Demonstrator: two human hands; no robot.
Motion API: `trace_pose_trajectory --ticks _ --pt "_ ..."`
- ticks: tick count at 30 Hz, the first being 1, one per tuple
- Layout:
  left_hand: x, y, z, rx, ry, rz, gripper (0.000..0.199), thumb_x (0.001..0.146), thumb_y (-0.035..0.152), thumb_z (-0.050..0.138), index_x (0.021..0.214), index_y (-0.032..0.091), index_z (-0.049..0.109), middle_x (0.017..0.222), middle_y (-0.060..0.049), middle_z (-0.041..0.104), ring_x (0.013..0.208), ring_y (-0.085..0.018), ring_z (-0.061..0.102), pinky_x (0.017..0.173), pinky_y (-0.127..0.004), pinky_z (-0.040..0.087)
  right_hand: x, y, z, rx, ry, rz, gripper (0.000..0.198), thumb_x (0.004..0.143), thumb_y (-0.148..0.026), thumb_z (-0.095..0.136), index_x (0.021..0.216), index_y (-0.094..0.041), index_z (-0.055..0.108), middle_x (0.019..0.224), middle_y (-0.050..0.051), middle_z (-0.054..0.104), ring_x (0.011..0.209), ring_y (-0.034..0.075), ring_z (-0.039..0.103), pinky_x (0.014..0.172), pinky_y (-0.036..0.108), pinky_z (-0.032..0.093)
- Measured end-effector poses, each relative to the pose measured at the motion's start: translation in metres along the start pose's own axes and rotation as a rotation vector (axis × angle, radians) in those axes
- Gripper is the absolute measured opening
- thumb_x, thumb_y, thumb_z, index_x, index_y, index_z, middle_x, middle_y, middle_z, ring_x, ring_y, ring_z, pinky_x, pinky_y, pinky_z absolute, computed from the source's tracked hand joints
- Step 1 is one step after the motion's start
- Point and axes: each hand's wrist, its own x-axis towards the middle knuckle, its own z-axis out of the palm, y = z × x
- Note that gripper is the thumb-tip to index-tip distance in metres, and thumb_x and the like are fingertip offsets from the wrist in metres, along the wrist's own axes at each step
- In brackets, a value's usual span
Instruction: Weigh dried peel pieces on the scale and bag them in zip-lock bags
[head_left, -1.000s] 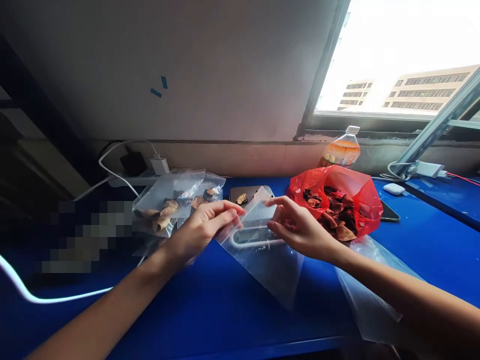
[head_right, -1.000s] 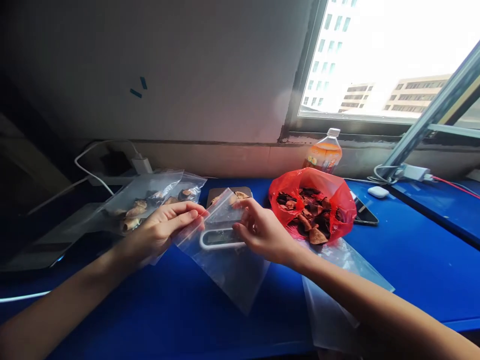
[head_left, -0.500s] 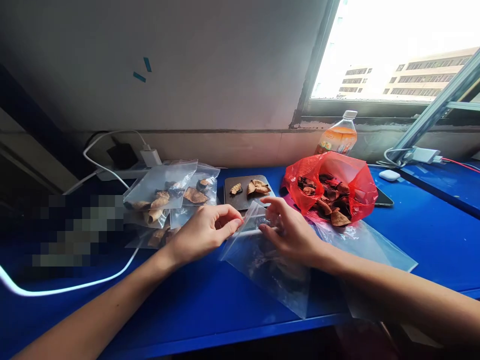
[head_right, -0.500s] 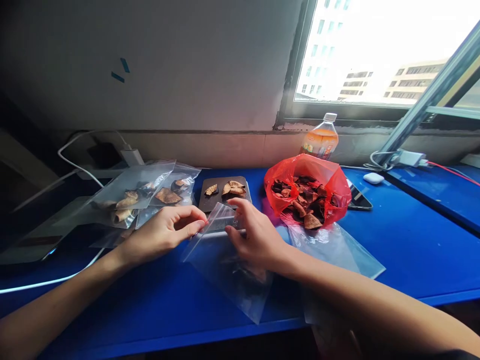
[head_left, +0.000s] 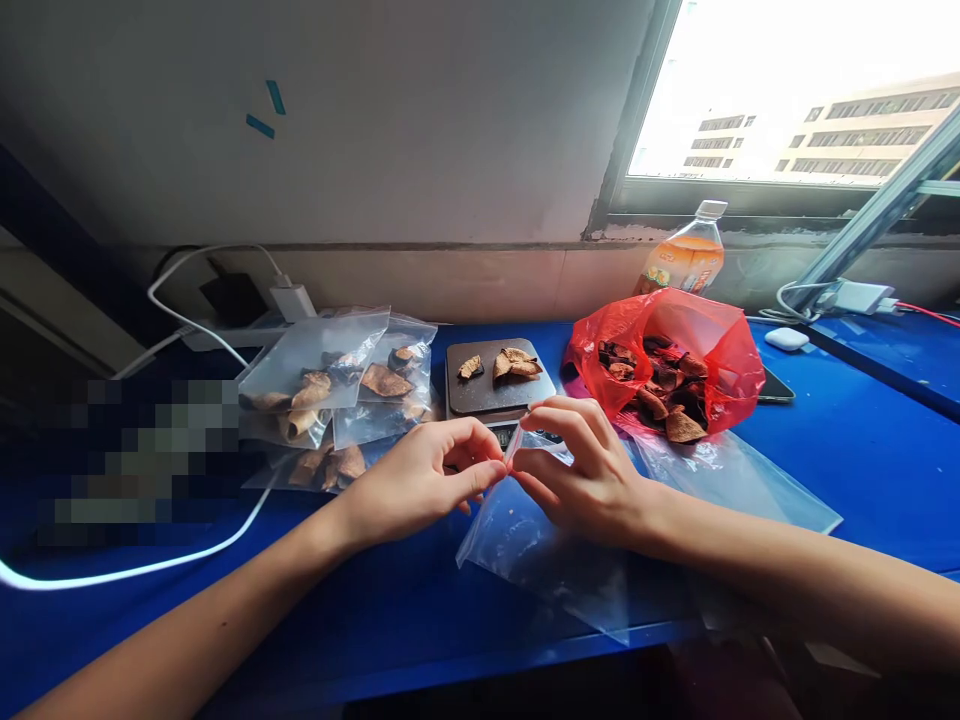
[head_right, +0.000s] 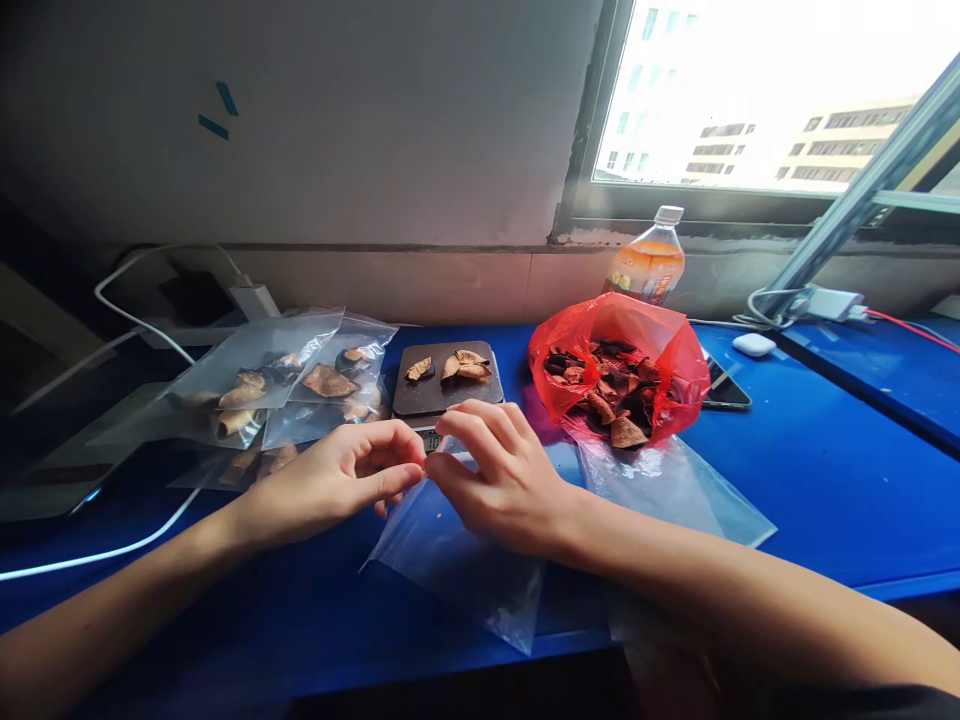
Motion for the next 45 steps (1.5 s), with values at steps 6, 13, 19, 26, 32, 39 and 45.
trace_pose_trajectory --ticks 6,13,19,26,32,39,45 --pt "0.001 0.0 0.001 -0.033 -0.022 -0.013 0.024 0.076 0.035 0.074 0.081 0.018 0.057 0.067 0.004 0.059 0.063 -0.012 0.055 0.061 -0.024 0.047 0.001 0.001 -0.002 -0.008 -0.047 -0.054 0.013 0.089 -0.01 0.058 0.084 -0.018 0.067 0.103 0.01 0.061 0.104 0.021 0.053 0.081 0.034 0.052" --pt "-0.003 0.0 0.002 0.045 -0.014 0.007 0.026 0.081 0.027 0.061 0.098 0.022 0.043 0.07 0.006 0.056 0.065 -0.012 0.053 0.061 -0.024 0.042 -0.001 -0.002 -0.002 0.046 -0.152 -0.181 0.015 0.092 -0.009 0.053 0.091 -0.015 0.067 0.094 0.009 0.063 0.096 0.021 0.053 0.077 0.035 0.045" --pt "-0.013 0.0 0.002 0.391 -0.012 0.077 0.014 0.086 0.023 0.05 0.096 0.024 0.041 0.066 0.007 0.051 0.056 -0.011 0.047 0.053 -0.023 0.037 0.007 -0.014 -0.016 0.195 -0.293 -0.304 0.025 0.097 -0.011 0.044 0.086 -0.013 0.066 0.088 0.007 0.067 0.088 0.018 0.054 0.068 0.034 0.038" --pt "-0.016 0.016 -0.01 0.48 -0.151 0.134 0.008 0.087 0.024 0.056 0.085 0.023 0.064 0.094 0.001 0.066 0.085 -0.015 0.062 0.062 -0.02 0.045 0.0 -0.006 -0.021 0.364 -0.355 -0.166 0.019 0.094 -0.009 0.044 0.084 -0.016 0.059 0.08 0.004 0.067 0.089 0.017 0.054 0.077 0.035 0.036" --pt "-0.026 0.029 -0.021 0.554 -0.245 0.115 0.023 0.092 0.04 0.057 0.082 0.023 0.068 0.114 -0.002 0.061 0.095 -0.017 0.06 0.069 -0.021 0.049 0.003 0.0 -0.023 0.382 -0.31 -0.031 0.014 0.088 -0.007 0.048 0.087 -0.018 0.055 0.072 0.001 0.063 0.078 0.016 0.05 0.072 0.033 0.036" --pt "-0.025 0.035 -0.037 0.63 -0.234 0.077 0.019 0.089 0.033 0.059 0.076 0.021 0.064 0.094 -0.002 0.06 0.083 -0.015 0.058 0.053 -0.017 0.042 0.005 0.006 -0.017 0.582 -0.265 0.363 0.022 0.088 -0.025 0.062 0.07 -0.019 0.051 0.06 -0.002 0.053 0.058 0.01 0.044 0.055 0.024 0.035" --pt "-0.027 0.035 -0.052 0.692 -0.226 0.082 0.017 0.092 0.025 0.055 0.079 0.022 0.065 0.106 0.0 0.058 0.092 -0.013 0.057 0.067 -0.015 0.044 0.023 0.027 -0.015 0.616 -0.062 0.457 0.007 0.091 -0.024 0.058 0.089 -0.018 0.06 0.086 0.004 0.06 0.068 0.012 0.052 0.06 0.025 0.044"
